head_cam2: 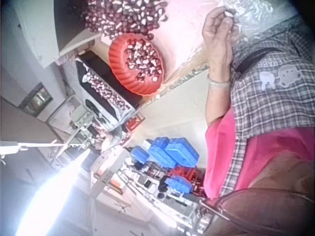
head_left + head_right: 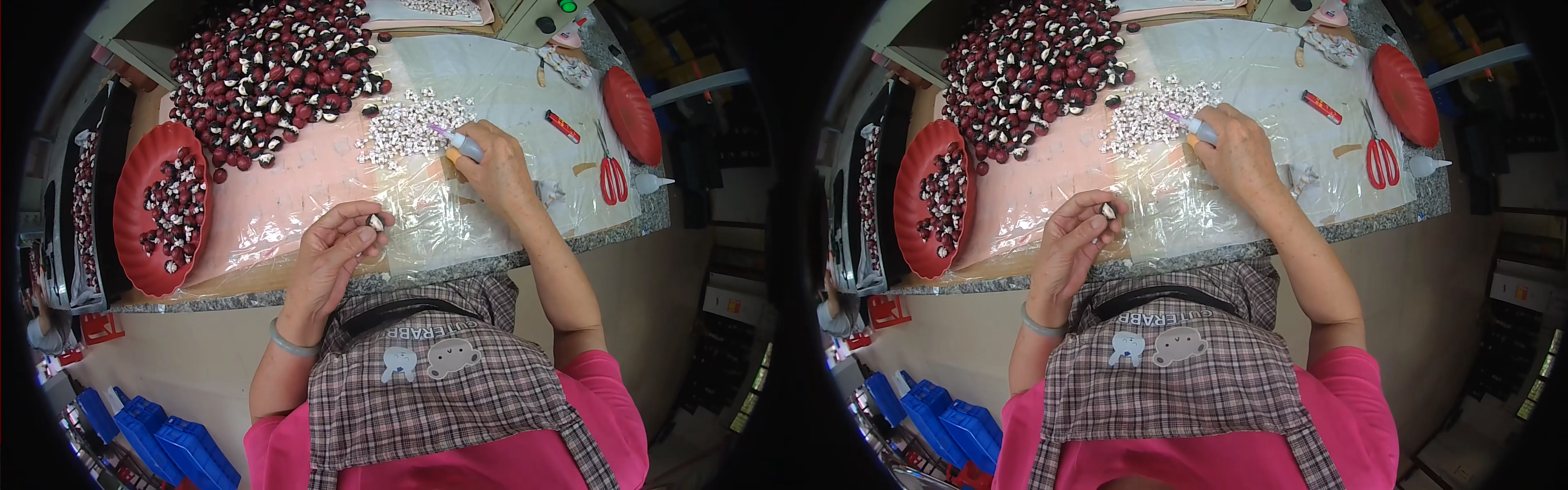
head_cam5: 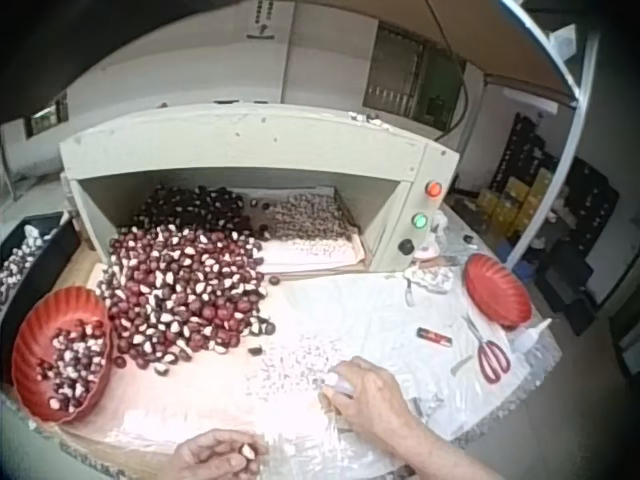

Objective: Assembling small toy components by applying glue from a bottle to black plastic bases and attaching decorative white and pink pieces.

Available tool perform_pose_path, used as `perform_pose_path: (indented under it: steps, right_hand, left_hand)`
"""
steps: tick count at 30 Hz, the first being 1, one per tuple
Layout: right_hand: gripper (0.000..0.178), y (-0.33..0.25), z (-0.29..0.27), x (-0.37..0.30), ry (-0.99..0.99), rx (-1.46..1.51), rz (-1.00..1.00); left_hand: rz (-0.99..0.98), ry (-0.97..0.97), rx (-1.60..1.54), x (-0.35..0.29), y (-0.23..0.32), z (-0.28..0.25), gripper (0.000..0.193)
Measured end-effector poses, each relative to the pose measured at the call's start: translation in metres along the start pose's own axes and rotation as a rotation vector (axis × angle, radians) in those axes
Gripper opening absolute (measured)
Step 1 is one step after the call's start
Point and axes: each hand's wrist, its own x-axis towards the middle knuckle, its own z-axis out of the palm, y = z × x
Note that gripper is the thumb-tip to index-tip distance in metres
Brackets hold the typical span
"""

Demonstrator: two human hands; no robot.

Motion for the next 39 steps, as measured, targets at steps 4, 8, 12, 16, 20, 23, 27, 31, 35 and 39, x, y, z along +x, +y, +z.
perform_pose_path:
  steps: [4,8,12,16,20,23,27,31,35,39]
  right_hand:
    - [0.019,0.001,-0.004,-0.001,-0.07,0.143,0.041]
    - [0.012,-0.014,-0.014,-0.01,-0.296,0.526,0.372]
    - [0.013,-0.032,-0.008,-0.034,-0.335,0.95,0.463]
    - [0.012,-0.048,0.005,-0.051,-0.342,1.095,0.447]
    - [0.011,-0.053,0.014,-0.059,-0.306,1.123,0.472]
    - [0.01,-0.054,0.016,-0.061,-0.296,1.119,0.444]
    - [0.009,-0.059,0.017,-0.064,-0.255,1.155,0.474]
    - [0.009,-0.059,0.017,-0.066,-0.238,1.198,0.489]
    - [0.01,-0.058,0.02,-0.07,-0.204,1.087,0.441]
    - [0.011,-0.056,0.022,-0.072,-0.126,0.911,0.277]
  left_hand:
    - [-0.012,-0.003,0.029,0.001,-0.003,-0.002,0.028]
    - [-0.024,0.041,0.054,0.0,0.0,0.008,0.025]
    - [0.014,0.013,0.152,0.0,-0.003,0.012,0.028]
    - [0.073,-0.011,0.213,-0.001,-0.006,0.017,0.031]
    - [0.08,0.021,0.281,-0.003,-0.005,0.025,0.029]
    - [0.085,-0.021,0.321,-0.004,-0.006,0.023,0.028]
    - [0.085,-0.005,0.341,-0.005,-0.008,0.024,0.029]
    - [0.093,0.014,0.384,-0.005,-0.011,0.026,0.029]
    - [0.092,0.045,0.383,-0.006,-0.013,0.027,0.028]
    - [0.217,0.06,0.617,-0.006,-0.015,0.028,0.028]
